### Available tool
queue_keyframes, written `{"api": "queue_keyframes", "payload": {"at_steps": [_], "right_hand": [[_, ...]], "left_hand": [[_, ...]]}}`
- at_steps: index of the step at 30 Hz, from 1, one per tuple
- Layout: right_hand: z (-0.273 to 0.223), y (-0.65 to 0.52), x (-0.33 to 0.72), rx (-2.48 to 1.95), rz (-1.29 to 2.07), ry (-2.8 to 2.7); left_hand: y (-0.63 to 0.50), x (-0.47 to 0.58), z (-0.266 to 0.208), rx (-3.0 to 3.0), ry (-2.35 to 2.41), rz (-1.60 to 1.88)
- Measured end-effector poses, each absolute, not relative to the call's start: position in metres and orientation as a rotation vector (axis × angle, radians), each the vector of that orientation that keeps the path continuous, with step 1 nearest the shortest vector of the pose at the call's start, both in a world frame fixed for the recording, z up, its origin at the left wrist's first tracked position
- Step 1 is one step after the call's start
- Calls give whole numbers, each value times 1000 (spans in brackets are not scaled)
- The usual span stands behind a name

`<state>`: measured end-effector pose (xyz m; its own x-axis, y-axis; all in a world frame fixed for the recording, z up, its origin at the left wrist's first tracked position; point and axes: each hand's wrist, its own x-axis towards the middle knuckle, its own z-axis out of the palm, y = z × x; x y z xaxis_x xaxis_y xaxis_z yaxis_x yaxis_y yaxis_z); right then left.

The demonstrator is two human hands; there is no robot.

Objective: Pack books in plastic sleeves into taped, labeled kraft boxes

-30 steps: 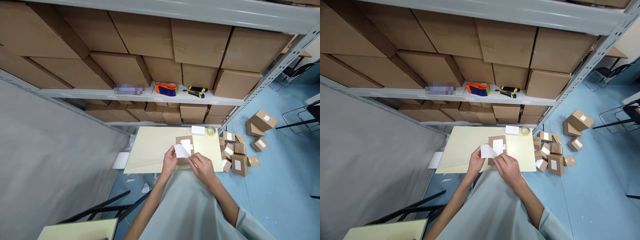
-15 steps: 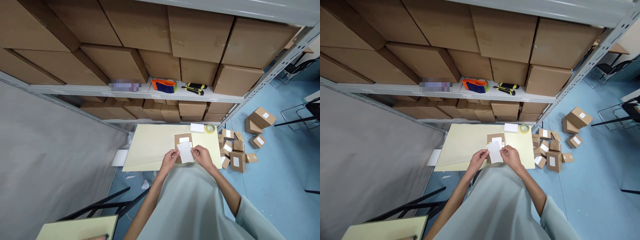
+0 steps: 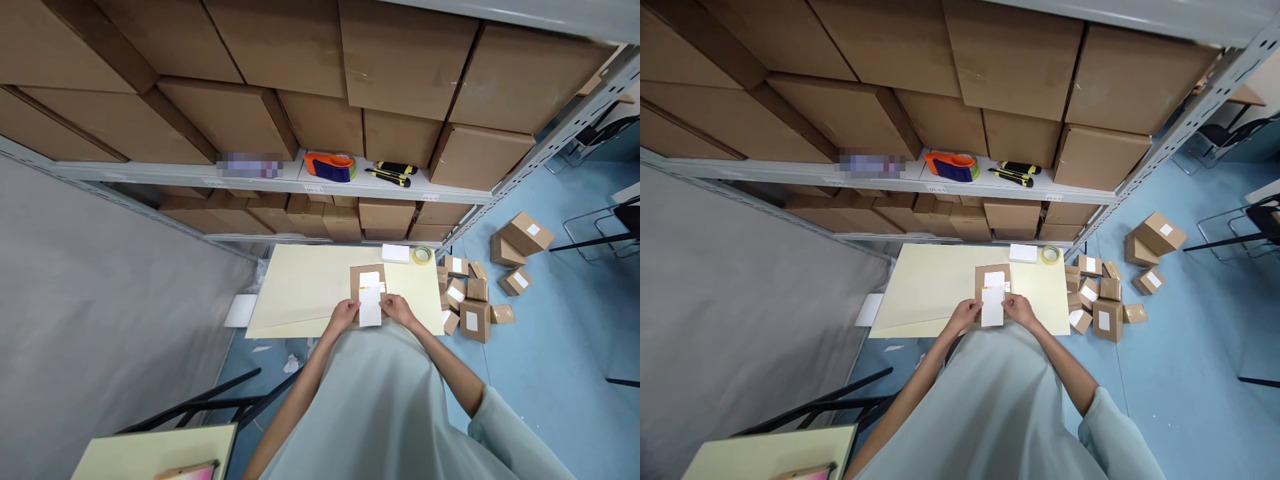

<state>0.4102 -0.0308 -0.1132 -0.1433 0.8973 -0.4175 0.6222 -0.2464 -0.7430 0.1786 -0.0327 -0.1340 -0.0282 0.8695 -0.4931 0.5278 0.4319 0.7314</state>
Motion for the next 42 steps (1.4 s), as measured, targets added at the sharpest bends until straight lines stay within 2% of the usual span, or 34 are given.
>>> {"api": "queue_keyframes", "payload": {"at_steps": [8, 15, 30, 42], "right_hand": [[-130, 20, 404, -2002, 1256, -1729], [-134, 25, 395, -2119, 1223, -1748], [-133, 34, 387, -2229, 1188, -1794], [-131, 35, 383, -2279, 1146, -1848]], "left_hand": [[24, 184, -148, 1267, 1766, 237], [31, 187, -156, 1315, 1810, 144], [35, 199, -165, 1336, 1934, 86], [25, 211, -150, 1289, 2013, 128]]}}
